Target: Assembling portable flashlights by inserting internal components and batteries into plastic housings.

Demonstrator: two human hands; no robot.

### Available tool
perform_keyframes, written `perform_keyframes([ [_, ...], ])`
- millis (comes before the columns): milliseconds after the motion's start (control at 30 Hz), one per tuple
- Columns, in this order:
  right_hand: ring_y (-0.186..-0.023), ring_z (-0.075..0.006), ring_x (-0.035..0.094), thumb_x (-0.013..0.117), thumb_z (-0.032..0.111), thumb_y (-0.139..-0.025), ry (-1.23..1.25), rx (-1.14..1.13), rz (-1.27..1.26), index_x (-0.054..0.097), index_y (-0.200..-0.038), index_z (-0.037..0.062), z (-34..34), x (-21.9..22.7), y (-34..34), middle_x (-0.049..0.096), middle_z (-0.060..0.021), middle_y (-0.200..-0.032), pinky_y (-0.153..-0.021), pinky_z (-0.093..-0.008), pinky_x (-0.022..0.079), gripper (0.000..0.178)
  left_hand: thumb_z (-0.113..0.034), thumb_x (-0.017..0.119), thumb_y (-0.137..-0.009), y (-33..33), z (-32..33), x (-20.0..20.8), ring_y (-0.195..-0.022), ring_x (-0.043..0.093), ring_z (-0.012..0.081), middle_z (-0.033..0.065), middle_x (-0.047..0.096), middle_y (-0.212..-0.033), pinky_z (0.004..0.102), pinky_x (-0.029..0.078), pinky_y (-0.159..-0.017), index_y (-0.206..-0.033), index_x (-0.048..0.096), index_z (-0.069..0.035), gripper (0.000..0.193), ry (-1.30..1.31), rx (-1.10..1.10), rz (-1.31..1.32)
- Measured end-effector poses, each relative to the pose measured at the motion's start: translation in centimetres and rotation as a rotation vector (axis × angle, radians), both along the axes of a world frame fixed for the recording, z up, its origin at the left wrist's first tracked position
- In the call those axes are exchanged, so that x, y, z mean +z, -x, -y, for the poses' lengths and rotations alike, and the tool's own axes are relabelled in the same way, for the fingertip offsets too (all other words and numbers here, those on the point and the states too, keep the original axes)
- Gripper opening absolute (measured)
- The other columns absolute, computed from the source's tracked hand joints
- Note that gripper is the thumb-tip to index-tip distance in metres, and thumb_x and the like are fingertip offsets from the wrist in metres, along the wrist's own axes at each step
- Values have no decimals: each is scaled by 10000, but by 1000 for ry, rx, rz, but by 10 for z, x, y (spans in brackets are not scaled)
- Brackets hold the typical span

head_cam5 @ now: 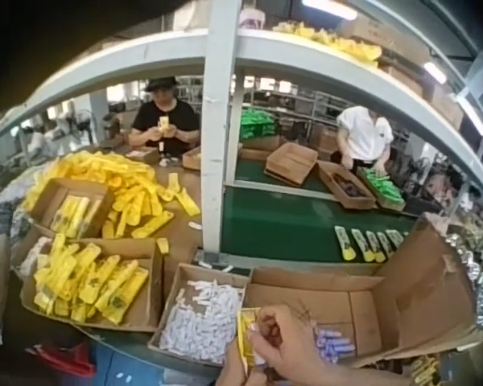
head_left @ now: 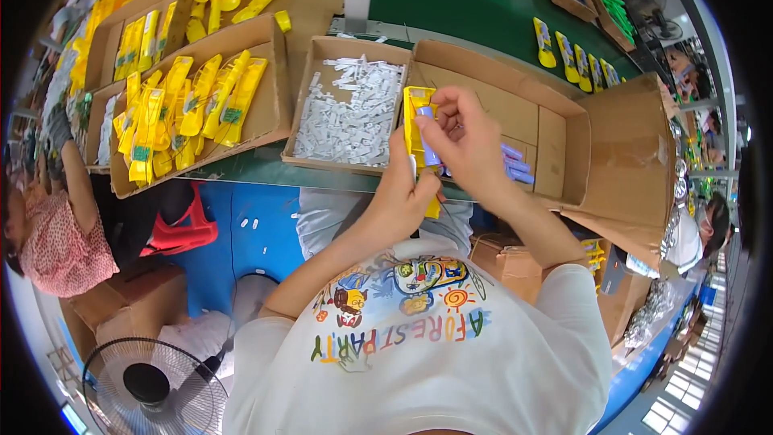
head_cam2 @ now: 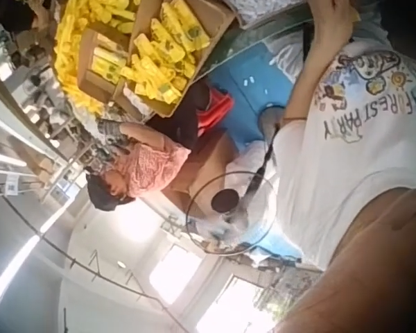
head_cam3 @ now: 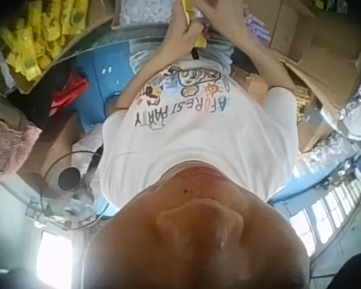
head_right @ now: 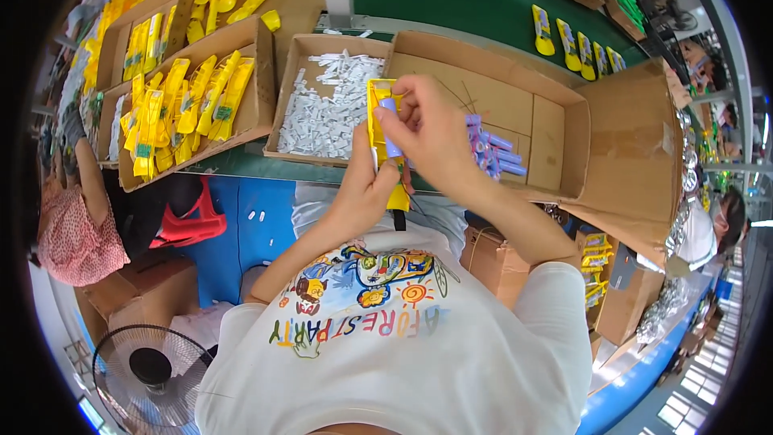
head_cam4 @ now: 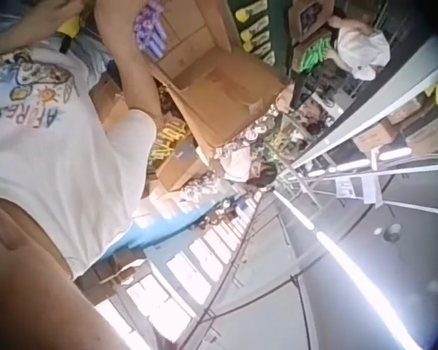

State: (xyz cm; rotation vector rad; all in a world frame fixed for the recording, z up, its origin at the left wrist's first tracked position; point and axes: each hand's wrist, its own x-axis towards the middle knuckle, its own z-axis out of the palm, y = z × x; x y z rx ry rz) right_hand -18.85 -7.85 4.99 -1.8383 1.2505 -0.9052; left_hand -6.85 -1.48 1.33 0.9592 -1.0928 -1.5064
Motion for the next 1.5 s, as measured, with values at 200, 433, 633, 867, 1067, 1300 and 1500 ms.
perform_keyframes([
  [200, -683, -195, 575, 627, 119, -871, 662, 173, -207, 488, -1105, 38, 30, -31, -41, 547, -98, -858, -593, -295, 471, 284, 28, 362, -875, -21, 9, -2, -686, 570, 177, 132, 490, -1010, 315, 528, -605, -1360, 192, -58, 520, 174, 269, 206],
  [433, -808, -302, 614, 647, 128, -770, 545, 639, -684, 623, -897, 65, 138, -69, -93, 612, -113, -847, -655, -401, 497, 143, -58, 424, -908, -90, 3, -3, -716, 591, 209, 123, 486, -1023, 370, 539, -610, -1192, 290, -65, 314, -101, 619, -333],
  [633, -753, -290, 620, 659, 150, -681, 480, 687, -657, 639, -776, 64, 140, -63, -85, 634, -90, -782, -666, -382, 504, 131, -38, 425, -885, -83, -9, -8, -730, 589, 207, 124, 494, -1034, 362, 542, -608, -1176, 302, -73, 317, -84, 578, -337],
  [867, -740, -142, 659, 649, 112, -823, -44, 581, -77, 662, -862, 35, 108, -18, -83, 687, -59, -823, -631, -268, 511, 87, -152, 416, -876, -75, -10, -12, -762, 593, 208, 134, 535, -1031, 362, 539, -655, -1269, 325, -69, 412, -178, 428, -338],
  [1067, -644, -74, 599, 692, 132, -845, -407, 481, 241, 686, -955, 23, 93, -6, -87, 661, -34, -757, -521, -196, 455, 155, -248, 473, -957, -72, -6, -18, -688, 580, 165, 122, 528, -997, 321, 534, -587, -1250, 307, -85, 374, -178, 351, -298],
  [1300, -591, -53, 515, 702, 206, -849, -56, 362, 18, 655, -863, 6, 75, -7, -80, 617, -12, -690, -517, -202, 411, 206, -327, 492, -973, -70, -1, -23, -656, 569, 137, 96, 536, -959, 286, 521, -554, -1245, 302, -67, 422, -72, 371, -149],
  [1500, -591, -74, 491, 682, 209, -862, 110, 252, -37, 614, -843, -5, 58, -5, -85, 560, -18, -636, -527, -240, 403, 226, -265, 483, -981, -63, 1, -24, -632, 566, 133, 97, 536, -945, 282, 517, -550, -1238, 299, -54, 380, -67, 326, -94],
])
